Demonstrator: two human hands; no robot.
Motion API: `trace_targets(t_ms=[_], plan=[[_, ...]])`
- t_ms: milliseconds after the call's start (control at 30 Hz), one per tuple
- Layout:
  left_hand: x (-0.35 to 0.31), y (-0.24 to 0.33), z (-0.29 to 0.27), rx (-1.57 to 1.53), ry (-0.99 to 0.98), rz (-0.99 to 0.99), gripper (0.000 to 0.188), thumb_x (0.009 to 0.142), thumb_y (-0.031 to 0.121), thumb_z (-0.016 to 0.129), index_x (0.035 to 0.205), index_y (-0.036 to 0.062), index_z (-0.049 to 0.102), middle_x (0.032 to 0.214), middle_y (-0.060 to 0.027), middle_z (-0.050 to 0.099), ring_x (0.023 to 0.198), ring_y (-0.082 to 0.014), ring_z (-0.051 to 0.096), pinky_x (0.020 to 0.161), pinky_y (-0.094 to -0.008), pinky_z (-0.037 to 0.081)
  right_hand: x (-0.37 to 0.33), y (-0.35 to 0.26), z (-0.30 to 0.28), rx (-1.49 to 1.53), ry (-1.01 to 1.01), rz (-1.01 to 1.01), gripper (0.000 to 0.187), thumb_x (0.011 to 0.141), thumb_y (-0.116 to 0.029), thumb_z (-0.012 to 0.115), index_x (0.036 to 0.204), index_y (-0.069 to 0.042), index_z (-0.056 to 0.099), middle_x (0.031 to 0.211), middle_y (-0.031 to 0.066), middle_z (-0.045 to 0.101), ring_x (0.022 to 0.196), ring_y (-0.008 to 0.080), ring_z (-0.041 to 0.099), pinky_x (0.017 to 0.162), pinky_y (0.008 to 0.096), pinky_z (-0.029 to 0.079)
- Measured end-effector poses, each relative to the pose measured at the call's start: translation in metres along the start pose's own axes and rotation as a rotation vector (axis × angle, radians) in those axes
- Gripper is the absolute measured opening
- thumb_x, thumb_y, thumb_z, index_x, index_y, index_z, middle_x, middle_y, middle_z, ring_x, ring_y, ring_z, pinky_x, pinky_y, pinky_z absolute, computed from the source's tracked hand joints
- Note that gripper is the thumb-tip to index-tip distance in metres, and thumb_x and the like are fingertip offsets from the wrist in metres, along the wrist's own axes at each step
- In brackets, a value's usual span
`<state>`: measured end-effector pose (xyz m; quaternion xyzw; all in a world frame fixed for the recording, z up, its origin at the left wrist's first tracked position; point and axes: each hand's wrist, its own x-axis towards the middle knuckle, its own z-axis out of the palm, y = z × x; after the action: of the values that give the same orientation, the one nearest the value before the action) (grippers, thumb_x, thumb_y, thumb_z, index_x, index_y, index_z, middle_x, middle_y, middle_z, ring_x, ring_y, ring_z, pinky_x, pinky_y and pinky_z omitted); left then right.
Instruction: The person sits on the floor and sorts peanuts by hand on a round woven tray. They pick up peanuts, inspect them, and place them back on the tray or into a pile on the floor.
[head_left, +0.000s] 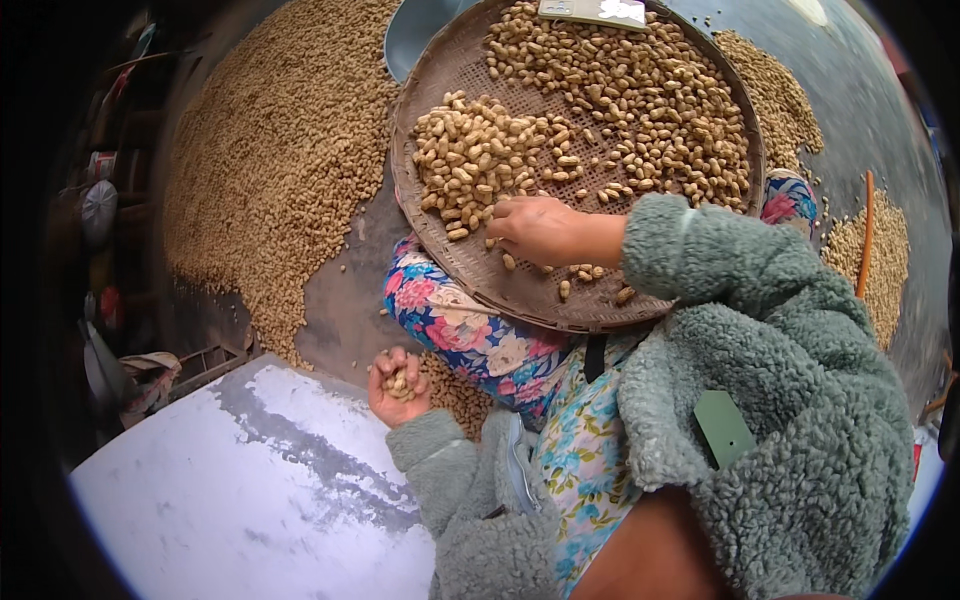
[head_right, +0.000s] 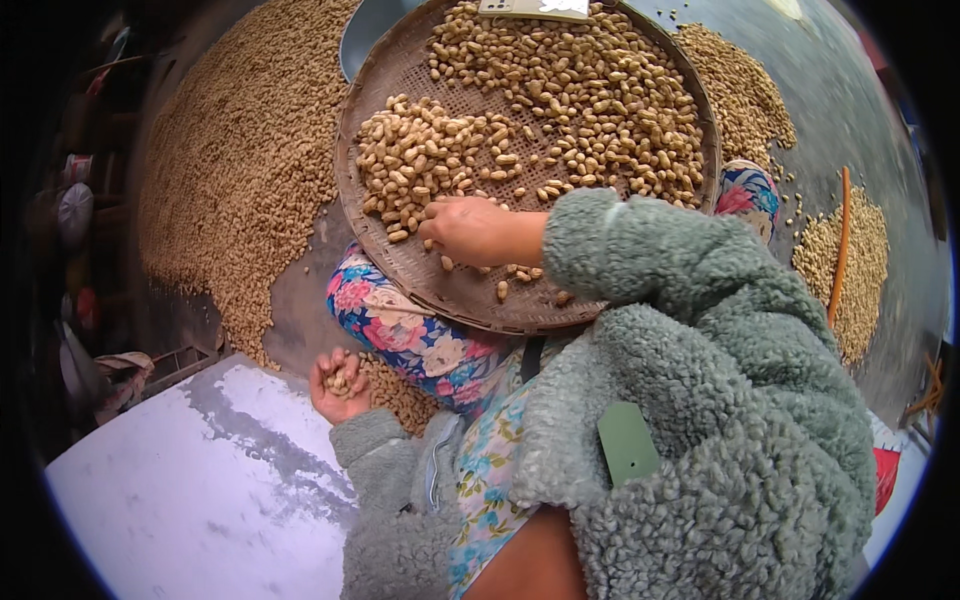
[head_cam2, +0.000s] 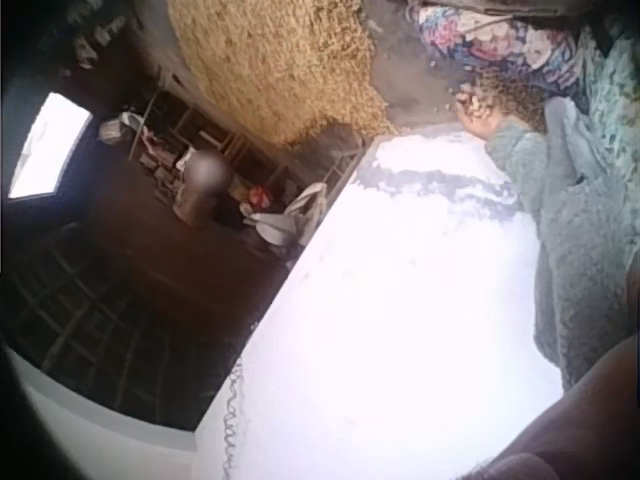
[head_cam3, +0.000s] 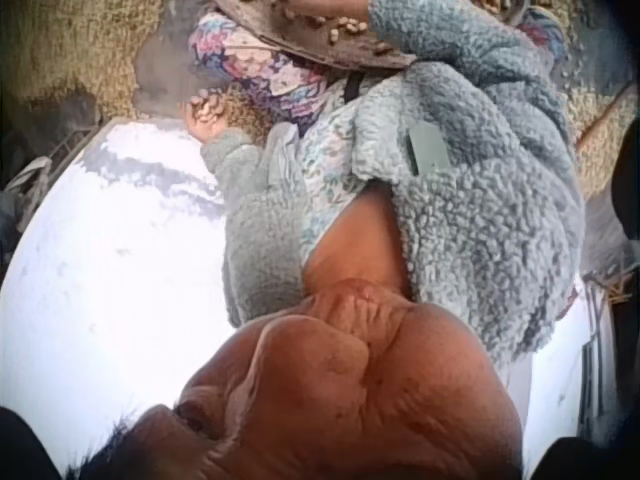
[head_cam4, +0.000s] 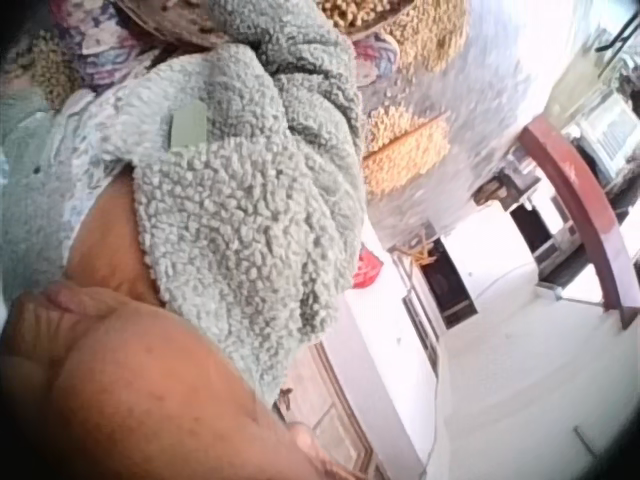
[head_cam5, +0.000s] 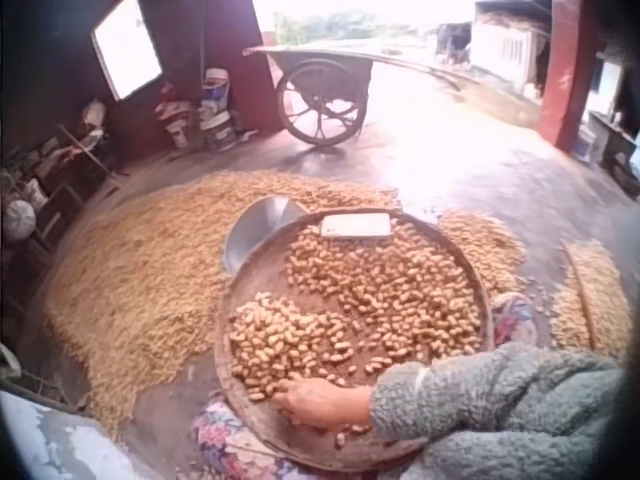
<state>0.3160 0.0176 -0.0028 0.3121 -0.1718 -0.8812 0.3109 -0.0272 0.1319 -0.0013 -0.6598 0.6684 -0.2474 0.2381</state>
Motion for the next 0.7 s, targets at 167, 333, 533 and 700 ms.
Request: trace_targets(t_ms=[167,333,533,700], plan=[[-0.055,-0.004,-0.219,0.091,0.394,-0.182,0.016,0.091,0.021,0.056,0.090,0.0075,0.064,0.089,-0.0097,0.066,0.076,-0.0185,0.062,0.056,-0.0288,0.050,0.022,-0.003,0.028,-0.060,-0.152,0.087,0.015,0.079,-0.011,0.064,0.091,-0.003,0.062,0.098,0.0165,0.059,0.090,0.0350,0.063,0.076,0.0439,0.051],[-0.043,-0.027,-0.273,1.299,0.769,-0.306,0.017,0.091,0.019,0.056,0.093,0.0039,0.064,0.092,-0.0103,0.066,0.079,-0.0194,0.063,0.064,-0.0298,0.051,0.017,0.003,0.001,0.319,-0.250,0.217,0.021,0.082,-0.012,0.061,0.101,-0.003,0.058,0.099,0.0163,0.058,0.088,0.0314,0.064,0.073,0.0393,0.054],[0.058,0.009,-0.107,1.217,0.754,0.501,0.018,0.089,0.012,0.059,0.099,-0.0021,0.066,0.099,-0.0119,0.066,0.087,-0.0216,0.064,0.078,-0.0311,0.051,-0.019,0.054,-0.028,0.842,-0.180,0.531,0.014,0.092,-0.021,0.052,0.096,-0.008,0.052,0.084,0.0065,0.056,0.075,0.0148,0.059,0.061,0.0314,0.054],[0.077,-0.016,0.103,1.683,-0.050,0.905,0.018,0.084,0.007,0.064,0.100,0.0005,0.065,0.093,-0.0121,0.064,0.085,-0.0231,0.063,0.075,-0.0339,0.051,-0.009,0.043,-0.003,0.069,-0.054,0.199,0.025,0.090,-0.023,0.060,0.103,-0.002,0.060,0.095,0.0158,0.065,0.088,0.0307,0.065,0.078,0.0420,0.052]])
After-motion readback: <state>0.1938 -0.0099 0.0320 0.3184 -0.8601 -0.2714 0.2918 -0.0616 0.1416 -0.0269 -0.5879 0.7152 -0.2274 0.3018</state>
